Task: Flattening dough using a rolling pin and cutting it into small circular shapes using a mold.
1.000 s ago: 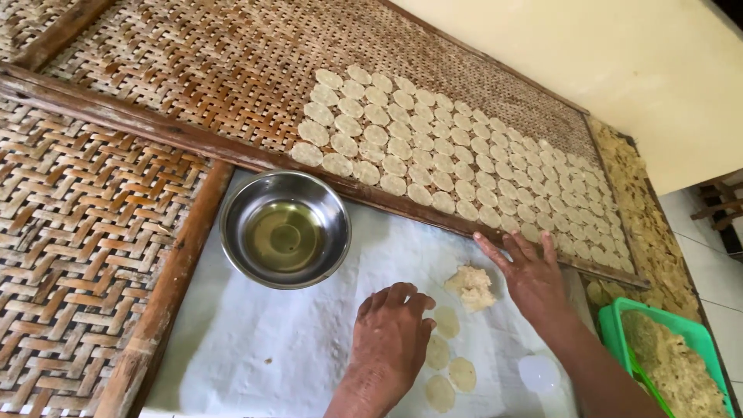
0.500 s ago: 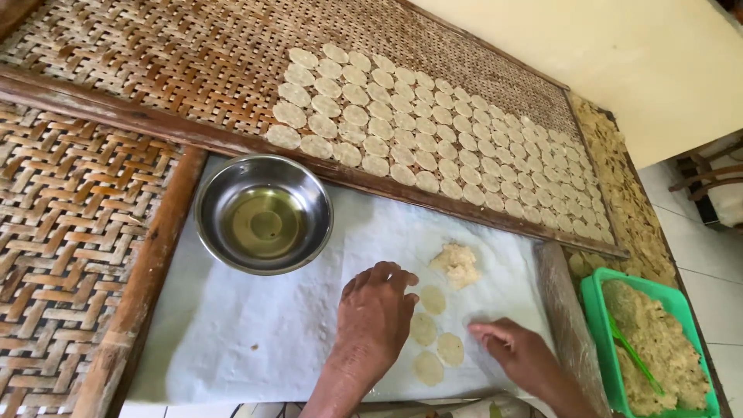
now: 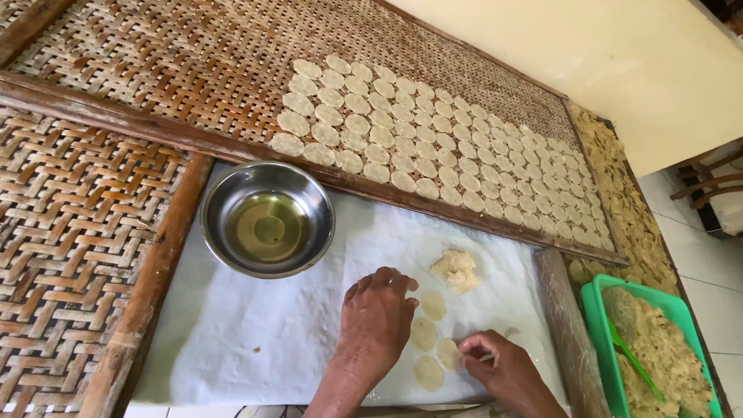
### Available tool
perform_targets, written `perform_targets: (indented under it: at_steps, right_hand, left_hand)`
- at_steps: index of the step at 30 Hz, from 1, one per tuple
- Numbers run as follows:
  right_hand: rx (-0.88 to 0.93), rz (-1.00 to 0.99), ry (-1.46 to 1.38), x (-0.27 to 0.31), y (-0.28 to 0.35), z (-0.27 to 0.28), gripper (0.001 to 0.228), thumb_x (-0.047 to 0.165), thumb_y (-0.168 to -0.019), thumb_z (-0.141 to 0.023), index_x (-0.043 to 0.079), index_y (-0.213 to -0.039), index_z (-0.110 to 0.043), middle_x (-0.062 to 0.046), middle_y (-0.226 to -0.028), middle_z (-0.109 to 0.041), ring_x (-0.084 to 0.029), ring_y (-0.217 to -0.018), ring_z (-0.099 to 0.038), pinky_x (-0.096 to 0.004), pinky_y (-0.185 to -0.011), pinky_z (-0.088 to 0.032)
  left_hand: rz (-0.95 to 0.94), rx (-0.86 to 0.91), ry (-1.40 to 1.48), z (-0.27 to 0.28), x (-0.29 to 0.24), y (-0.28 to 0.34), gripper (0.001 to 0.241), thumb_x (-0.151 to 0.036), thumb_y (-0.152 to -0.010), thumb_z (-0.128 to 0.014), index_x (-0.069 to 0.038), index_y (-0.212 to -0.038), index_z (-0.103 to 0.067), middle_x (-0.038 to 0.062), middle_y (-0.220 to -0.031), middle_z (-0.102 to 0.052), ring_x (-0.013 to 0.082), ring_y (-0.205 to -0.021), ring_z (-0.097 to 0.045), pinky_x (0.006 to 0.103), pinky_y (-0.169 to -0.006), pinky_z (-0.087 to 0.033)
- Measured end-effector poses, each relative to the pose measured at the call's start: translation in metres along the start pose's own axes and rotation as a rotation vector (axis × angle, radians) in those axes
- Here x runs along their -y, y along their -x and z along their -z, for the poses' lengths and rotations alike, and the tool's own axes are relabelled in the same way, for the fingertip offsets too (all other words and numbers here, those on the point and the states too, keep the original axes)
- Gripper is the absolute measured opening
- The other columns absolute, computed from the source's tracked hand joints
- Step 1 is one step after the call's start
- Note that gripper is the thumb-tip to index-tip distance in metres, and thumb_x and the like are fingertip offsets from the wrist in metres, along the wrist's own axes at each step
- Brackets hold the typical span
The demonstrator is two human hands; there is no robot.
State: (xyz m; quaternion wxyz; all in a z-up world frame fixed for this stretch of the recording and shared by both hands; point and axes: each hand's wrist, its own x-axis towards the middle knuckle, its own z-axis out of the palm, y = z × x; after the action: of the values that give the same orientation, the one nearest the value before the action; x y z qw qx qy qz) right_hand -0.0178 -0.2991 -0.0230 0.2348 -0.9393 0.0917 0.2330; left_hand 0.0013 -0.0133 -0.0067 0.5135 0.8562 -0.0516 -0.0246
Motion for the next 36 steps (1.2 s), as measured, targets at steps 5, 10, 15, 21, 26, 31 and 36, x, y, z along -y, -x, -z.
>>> perform_targets:
  at_steps: [5, 10, 15, 21, 26, 31, 36]
  right_hand:
    - [-0.004, 0.034, -0.025, 0.002, -0.004, -0.007, 0.014, 0.012, -0.086, -0.077, 0.007, -0.096, -0.069, -0.005, -0.085, -0.079, -0.014, -0.079, -0.074, -0.03, -0.08, -0.061]
    - [-0.033, 0.082, 0.047, 0.02, 0.004, 0.002, 0.025, 0.012, -0.083, -0.08, 0.011, -0.105, -0.067, -0.004, -0.084, -0.081, -0.012, -0.082, -0.08, -0.028, -0.081, -0.062]
    - [-0.144, 0.303, -0.042, 0.074, 0.02, 0.035, 0.031, 0.01, -0.081, -0.077, 0.013, -0.111, -0.07, -0.003, -0.092, -0.079, -0.012, -0.085, -0.08, -0.03, -0.08, -0.063]
    - [-0.478, 0.757, 0.25, 0.117, 0.025, 0.04, 0.026, 0.012, -0.081, -0.079, 0.011, -0.105, -0.073, -0.006, -0.097, -0.077, -0.021, -0.089, -0.075, -0.035, -0.077, -0.059]
    - [-0.545, 0.973, 0.438, 0.107, 0.017, 0.032, 0.03, 0.011, -0.077, -0.081, 0.01, -0.106, -0.073, -0.005, -0.1, -0.075, -0.025, -0.092, -0.072, -0.037, -0.079, -0.057]
    - [-0.571, 1.044, 0.475, 0.1, 0.013, 0.03, 0.031, 0.008, -0.074, -0.081, 0.011, -0.104, -0.076, -0.005, -0.105, -0.074, -0.023, -0.098, -0.072, -0.037, -0.083, -0.056]
    - [-0.585, 1.072, 0.509, 0.087, 0.007, 0.022, 0.031, 0.006, -0.07, -0.081, 0.011, -0.101, -0.076, -0.006, -0.119, -0.069, -0.024, -0.103, -0.071, -0.037, -0.086, -0.057]
  left_hand:
    - [-0.006, 0.008, 0.0, -0.001, -0.002, 0.0, 0.023, -0.016, -0.092, -0.065, -0.011, -0.114, -0.07, 0.008, -0.119, -0.065, 0.0287, -0.113, -0.061, 0.0447, -0.103, -0.042]
    - [-0.006, -0.026, 0.099, -0.005, 0.002, 0.002, 0.021, -0.009, -0.094, -0.059, -0.01, -0.111, -0.071, 0.012, -0.114, -0.069, 0.0328, -0.103, -0.067, 0.0456, -0.091, -0.052]
    - [0.114, 0.064, 0.211, -0.002, -0.004, -0.003, 0.03, -0.017, -0.1, -0.052, -0.009, -0.126, -0.064, 0.02, -0.096, -0.073, 0.0387, -0.09, -0.07, 0.0493, -0.082, -0.054]
    - [0.444, 0.263, 1.035, -0.036, 0.011, -0.021, 0.044, -0.038, -0.105, -0.044, -0.013, -0.14, -0.054, 0.014, -0.087, -0.075, 0.0223, -0.076, -0.073, 0.0351, -0.072, -0.06]
    - [0.613, 0.251, 1.389, -0.046, 0.018, -0.031, 0.046, -0.035, -0.105, -0.047, -0.014, -0.145, -0.048, 0.015, -0.1, -0.074, 0.0213, -0.078, -0.074, 0.0334, -0.075, -0.063]
    - [0.477, 0.124, 1.498, -0.053, 0.024, -0.032, 0.052, -0.009, -0.093, -0.066, -0.009, -0.142, -0.051, 0.012, -0.108, -0.073, 0.0187, -0.093, -0.073, 0.0328, -0.082, -0.062]
    - [0.454, 0.076, 1.429, -0.045, 0.024, -0.031, 0.05, -0.004, -0.092, -0.064, -0.01, -0.141, -0.056, 0.009, -0.112, -0.074, 0.0153, -0.093, -0.069, 0.0301, -0.078, -0.053]
